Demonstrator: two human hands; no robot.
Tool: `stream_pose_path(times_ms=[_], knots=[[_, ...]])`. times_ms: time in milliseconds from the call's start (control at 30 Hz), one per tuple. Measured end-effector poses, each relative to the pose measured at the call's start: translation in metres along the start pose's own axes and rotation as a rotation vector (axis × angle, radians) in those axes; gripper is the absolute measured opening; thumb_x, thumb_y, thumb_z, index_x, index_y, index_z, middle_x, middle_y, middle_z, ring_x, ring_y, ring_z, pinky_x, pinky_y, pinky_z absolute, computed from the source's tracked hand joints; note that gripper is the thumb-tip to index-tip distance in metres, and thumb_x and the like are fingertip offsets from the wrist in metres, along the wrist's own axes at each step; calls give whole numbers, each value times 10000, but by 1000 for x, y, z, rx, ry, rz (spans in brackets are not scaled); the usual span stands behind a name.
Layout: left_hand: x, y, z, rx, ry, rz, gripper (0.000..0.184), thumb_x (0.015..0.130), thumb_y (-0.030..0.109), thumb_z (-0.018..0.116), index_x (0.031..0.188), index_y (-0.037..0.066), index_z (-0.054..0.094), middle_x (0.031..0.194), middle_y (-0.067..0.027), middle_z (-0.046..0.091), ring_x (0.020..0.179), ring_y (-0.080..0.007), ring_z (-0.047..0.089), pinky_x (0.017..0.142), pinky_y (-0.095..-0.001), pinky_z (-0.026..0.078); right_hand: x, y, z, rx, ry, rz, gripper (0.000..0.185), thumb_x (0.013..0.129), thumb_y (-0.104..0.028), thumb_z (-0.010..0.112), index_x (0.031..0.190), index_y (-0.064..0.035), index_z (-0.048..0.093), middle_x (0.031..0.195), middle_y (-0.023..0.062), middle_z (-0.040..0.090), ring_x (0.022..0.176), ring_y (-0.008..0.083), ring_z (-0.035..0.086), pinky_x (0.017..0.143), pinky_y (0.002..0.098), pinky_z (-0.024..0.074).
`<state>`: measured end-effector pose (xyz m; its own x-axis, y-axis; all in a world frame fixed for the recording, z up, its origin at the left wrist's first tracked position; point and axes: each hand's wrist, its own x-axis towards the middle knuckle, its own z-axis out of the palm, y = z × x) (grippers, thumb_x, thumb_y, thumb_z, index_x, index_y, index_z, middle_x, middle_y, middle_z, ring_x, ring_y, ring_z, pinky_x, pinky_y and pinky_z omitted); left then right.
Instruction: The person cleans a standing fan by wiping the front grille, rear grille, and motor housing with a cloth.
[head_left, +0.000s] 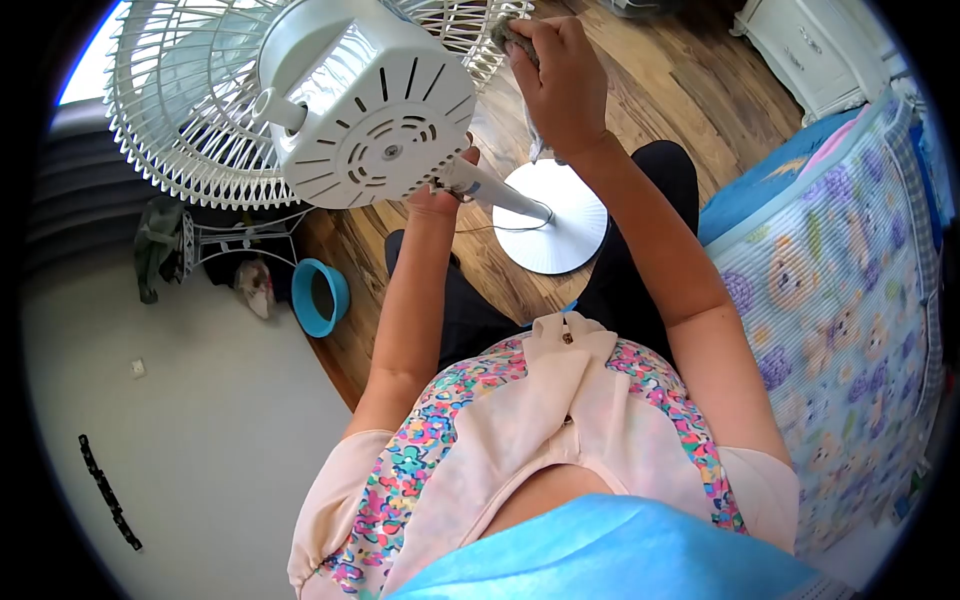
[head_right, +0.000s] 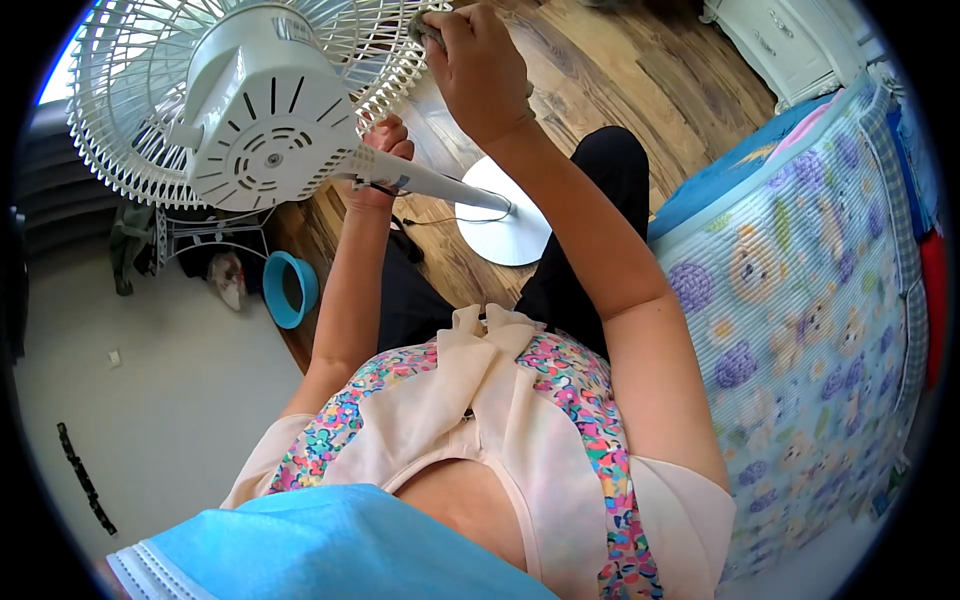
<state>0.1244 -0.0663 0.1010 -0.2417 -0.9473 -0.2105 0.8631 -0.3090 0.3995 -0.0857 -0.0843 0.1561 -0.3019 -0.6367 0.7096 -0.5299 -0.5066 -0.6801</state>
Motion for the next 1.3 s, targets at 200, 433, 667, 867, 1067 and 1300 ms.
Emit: stream_pose_path(times_ms=[200, 433, 667, 867, 1067, 1300], knots=[[-1, -2, 1, -37, -76, -10, 452, 867, 395, 627, 1022, -19, 534, 949, -118, 495, 706, -169, 408, 631, -299, 350, 1, -9, -3, -124, -24, -25, 188, 906, -140, 674, 1089, -99, 686, 957, 64, 596, 835, 270, 631, 706, 371, 522], [4, 0, -12, 2, -3, 8, 392, 890, 370, 609, 1005, 3, 531, 943, -106, 483, 701, -157, 383, 622, -288, 339, 14, 0, -19, -331, -159, -131, 138, 893, -102, 653, 1027, -81, 680, 955, 78, 592, 858, 282, 624, 697, 390, 513], [-3, -1, 2, 17, 45, 12, 296, 923, 369, 573, 1002, 84, 588, 939, -92, 474, 702, -155, 379, 620, -287, 337, 18, 1, -23, -315, -206, -72, 119, 871, -92, 637, 978, -85, 689, 918, 98, 583, 890, 309, 617, 745, 425, 511], [5, -1, -20, -71, 81, -48, 316, 925, 346, 577, 1015, 45, 543, 944, -95, 466, 710, -156, 377, 623, -288, 342, 34, -36, -23, -79, -165, -107, 88, 873, -82, 652, 953, -86, 690, 926, 93, 599, 883, 309, 621, 758, 413, 512], [4, -5, -4, -14, -63, -10, 404, 884, 343, 627, 1011, -20, 502, 925, -90, 463, 702, -156, 374, 621, -287, 340, 18, 6, -11, -68, -83, -191, 156, 877, -98, 669, 1032, -97, 688, 953, 70, 601, 836, 274, 632, 704, 369, 519], [10, 1, -19, -167, -175, -169, 406, 847, 319, 672, 1007, -20, 516, 949, -111, 510, 688, -155, 396, 625, -283, 347, -28, 34, -10, -59, -90, 140, 143, 893, -148, 666, 1024, -106, 706, 926, 67, 597, 753, 258, 639, 661, 370, 524]])
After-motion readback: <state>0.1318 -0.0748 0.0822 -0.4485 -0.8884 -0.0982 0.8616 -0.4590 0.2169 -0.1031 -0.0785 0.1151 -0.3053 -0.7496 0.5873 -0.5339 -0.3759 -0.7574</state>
